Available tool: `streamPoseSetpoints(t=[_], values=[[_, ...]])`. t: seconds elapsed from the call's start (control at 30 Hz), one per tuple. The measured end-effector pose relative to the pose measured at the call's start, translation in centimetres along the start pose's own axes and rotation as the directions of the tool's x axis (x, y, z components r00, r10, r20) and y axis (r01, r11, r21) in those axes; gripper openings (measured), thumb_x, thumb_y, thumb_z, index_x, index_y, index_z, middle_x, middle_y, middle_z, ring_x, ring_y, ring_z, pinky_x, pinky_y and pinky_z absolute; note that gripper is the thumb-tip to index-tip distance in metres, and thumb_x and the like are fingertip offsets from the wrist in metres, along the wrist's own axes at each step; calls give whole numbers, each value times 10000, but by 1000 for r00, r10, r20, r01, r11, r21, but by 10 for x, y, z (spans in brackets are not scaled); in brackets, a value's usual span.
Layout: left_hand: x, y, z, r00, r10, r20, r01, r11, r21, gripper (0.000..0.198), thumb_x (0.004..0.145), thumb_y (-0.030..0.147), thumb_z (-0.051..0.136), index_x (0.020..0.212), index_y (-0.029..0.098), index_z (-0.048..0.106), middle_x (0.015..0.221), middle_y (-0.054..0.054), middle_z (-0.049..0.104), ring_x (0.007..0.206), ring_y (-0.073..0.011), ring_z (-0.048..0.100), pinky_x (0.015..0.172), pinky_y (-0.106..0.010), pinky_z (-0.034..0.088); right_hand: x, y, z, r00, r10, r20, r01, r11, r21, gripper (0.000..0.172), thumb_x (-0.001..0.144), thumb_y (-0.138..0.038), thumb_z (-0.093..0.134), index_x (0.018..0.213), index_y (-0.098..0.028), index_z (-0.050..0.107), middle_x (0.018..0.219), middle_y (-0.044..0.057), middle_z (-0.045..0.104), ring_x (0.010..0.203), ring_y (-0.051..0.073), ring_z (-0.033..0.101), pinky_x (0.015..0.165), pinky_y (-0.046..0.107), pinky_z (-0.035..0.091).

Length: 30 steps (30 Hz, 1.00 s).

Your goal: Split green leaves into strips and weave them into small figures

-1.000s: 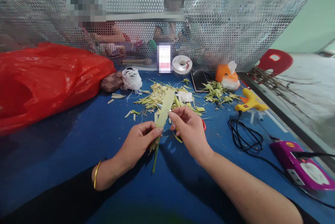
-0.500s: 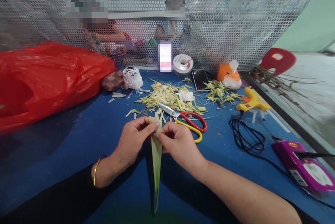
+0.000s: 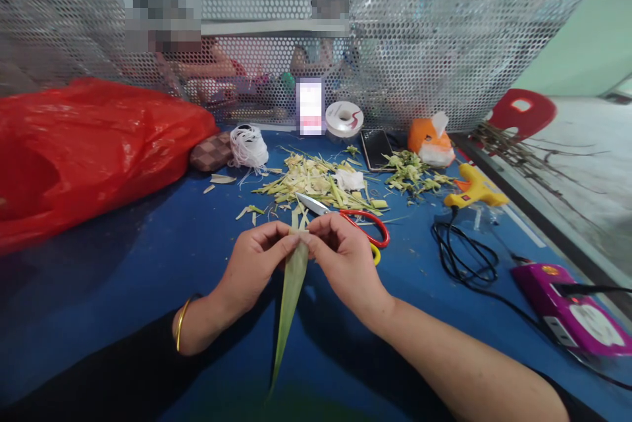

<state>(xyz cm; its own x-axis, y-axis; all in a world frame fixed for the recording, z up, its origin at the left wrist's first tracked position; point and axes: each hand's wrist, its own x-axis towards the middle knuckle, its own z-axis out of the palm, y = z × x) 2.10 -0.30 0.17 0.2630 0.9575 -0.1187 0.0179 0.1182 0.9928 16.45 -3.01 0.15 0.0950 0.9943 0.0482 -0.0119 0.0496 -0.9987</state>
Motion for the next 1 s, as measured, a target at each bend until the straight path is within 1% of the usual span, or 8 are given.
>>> streamPoseSetpoints(t=[0.1, 0.2, 0.4, 0.57, 0.87, 0.93, 1.0], values=[[0, 0, 0, 1000, -13, 13, 13, 1000, 10, 212, 781, 342, 638, 686, 152, 633, 592, -2, 619, 513, -103, 513, 500, -216, 415, 1, -2, -1, 999, 19, 35, -20, 1000, 22, 181, 770, -326, 683, 716, -179, 592, 618, -30, 571, 552, 100, 551, 552, 247, 508], [0, 0, 0, 1000, -5, 3, 5, 1000, 24, 223, 791, 340, 627, 666, 155, 626, 568, 9, 597, 499, -96, 496, 489, -210, 402, 1, -3, -1, 997, 46, 58, -46, 999, 5, 165, 770, -314, 681, 716, -179, 603, 622, -27, 579, 561, 104, 558, 562, 256, 516], [0, 1, 0, 999, 36, -7, -36, 997, 73, 199, 790, 320, 622, 676, 158, 639, 586, 10, 603, 506, -98, 496, 492, -208, 405, 1, -2, 0, 999, 38, 36, -39, 999, 8, 155, 752, -312, 697, 724, -182, 616, 641, -21, 599, 577, 116, 577, 577, 272, 531], [0, -1, -1, 999, 41, 6, -41, 995, 92, 212, 799, 329, 618, 685, 152, 640, 598, 6, 604, 519, -97, 493, 498, -205, 405, 1, 0, -1, 999, 31, 23, -30, 999, -17, 154, 754, -313, 702, 728, -183, 623, 656, -10, 611, 605, 129, 587, 598, 278, 527], [0, 1, 0, 998, 63, 1, -62, 992, 111, 193, 791, 285, 613, 665, 143, 643, 589, 6, 599, 519, -96, 497, 503, -205, 404, 1, 3, -3, 998, -23, 53, 27, 997, -77, 132, 798, -282, 656, 722, -188, 604, 666, -6, 592, 623, 132, 559, 610, 275, 495], [-1, 1, 0, 998, 62, -1, -62, 993, 101, 190, 788, 276, 612, 655, 143, 640, 579, 9, 593, 511, -93, 491, 497, -203, 398, 0, 3, -3, 996, -68, 58, 76, 986, -147, 125, 822, -271, 628, 734, -187, 599, 661, -6, 581, 616, 131, 540, 588, 271, 472], [-1, 1, 0, 998, 60, -7, -60, 995, 86, 187, 781, 267, 613, 642, 145, 633, 567, 16, 581, 505, -88, 480, 496, -201, 392, -1, 4, -4, 987, -144, 71, 158, 955, -251, 124, 847, -254, 596, 742, -187, 595, 661, -4, 572, 612, 130, 519, 572, 269, 443]])
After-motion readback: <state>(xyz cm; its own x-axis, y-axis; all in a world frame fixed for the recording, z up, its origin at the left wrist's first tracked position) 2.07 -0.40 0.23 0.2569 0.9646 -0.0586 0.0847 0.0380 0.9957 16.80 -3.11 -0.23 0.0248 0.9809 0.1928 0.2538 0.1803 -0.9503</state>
